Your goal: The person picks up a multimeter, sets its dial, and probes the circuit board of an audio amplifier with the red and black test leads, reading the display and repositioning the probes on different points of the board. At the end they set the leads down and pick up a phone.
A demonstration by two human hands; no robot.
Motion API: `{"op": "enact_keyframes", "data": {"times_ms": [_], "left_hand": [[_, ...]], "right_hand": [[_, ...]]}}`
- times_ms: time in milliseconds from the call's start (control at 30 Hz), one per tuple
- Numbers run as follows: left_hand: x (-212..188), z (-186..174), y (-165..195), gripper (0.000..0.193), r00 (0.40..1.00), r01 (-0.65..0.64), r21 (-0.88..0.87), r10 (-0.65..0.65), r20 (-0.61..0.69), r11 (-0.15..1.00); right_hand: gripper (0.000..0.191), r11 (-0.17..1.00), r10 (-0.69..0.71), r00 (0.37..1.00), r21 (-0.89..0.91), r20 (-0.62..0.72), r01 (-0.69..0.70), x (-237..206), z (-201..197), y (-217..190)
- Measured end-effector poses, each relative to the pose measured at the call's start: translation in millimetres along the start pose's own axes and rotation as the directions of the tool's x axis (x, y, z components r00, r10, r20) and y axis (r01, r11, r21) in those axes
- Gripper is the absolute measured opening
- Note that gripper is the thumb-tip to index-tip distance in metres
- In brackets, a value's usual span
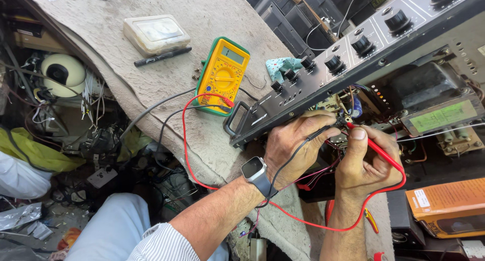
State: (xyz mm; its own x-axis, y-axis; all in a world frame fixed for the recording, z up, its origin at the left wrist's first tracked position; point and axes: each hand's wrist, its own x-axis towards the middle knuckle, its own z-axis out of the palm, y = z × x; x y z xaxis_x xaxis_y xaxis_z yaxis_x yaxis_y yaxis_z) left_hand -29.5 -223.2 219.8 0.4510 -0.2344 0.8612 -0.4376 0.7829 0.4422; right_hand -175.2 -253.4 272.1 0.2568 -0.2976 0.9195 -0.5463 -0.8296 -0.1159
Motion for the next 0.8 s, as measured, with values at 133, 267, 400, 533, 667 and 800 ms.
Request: {"op": "enact_keyframes", "data": {"times_ms": [133,267,400,533,667,800], "left_hand": [[-2.6,-0.4,0.6,0.019,1.000,0.013,0.001,-0.013,0.018,1.000],[-4.0,1.6,-1.9,0.022,1.000,-0.014,0.057,0.013,0.017,0.998],[-3.8,3.5,-2.2,0.020,1.000,-0.003,0.038,0.003,0.011,0.999],[-1.5,4.1,-0.2,0.022,0.998,0.059,-0.051,-0.060,-0.025,0.997],[0.3,4.8,3.5,0.026,0.992,0.081,-0.091,-0.089,-0.091,0.993],[-2.2,3.4,5.8,0.023,0.984,0.154,-0.127,-0.164,-0.071,0.980]], "right_hand": [[0.014,0.997,-0.045,0.999,-0.060,-0.003,0.045,0.8,-0.9,1.4],[0.013,0.998,-0.030,1.000,-0.045,0.007,0.031,-1.7,-1.0,3.4],[0.017,1.000,-0.002,1.000,-0.011,0.018,0.003,-2.2,-0.5,4.1],[0.020,0.998,0.052,0.998,0.022,0.030,-0.053,-1.0,-1.5,3.9],[0.022,0.997,0.083,0.996,-0.008,0.025,-0.083,-0.3,-3.2,4.1],[0.021,0.997,0.077,0.997,-0.014,0.031,-0.076,0.7,-3.0,3.3]]}}
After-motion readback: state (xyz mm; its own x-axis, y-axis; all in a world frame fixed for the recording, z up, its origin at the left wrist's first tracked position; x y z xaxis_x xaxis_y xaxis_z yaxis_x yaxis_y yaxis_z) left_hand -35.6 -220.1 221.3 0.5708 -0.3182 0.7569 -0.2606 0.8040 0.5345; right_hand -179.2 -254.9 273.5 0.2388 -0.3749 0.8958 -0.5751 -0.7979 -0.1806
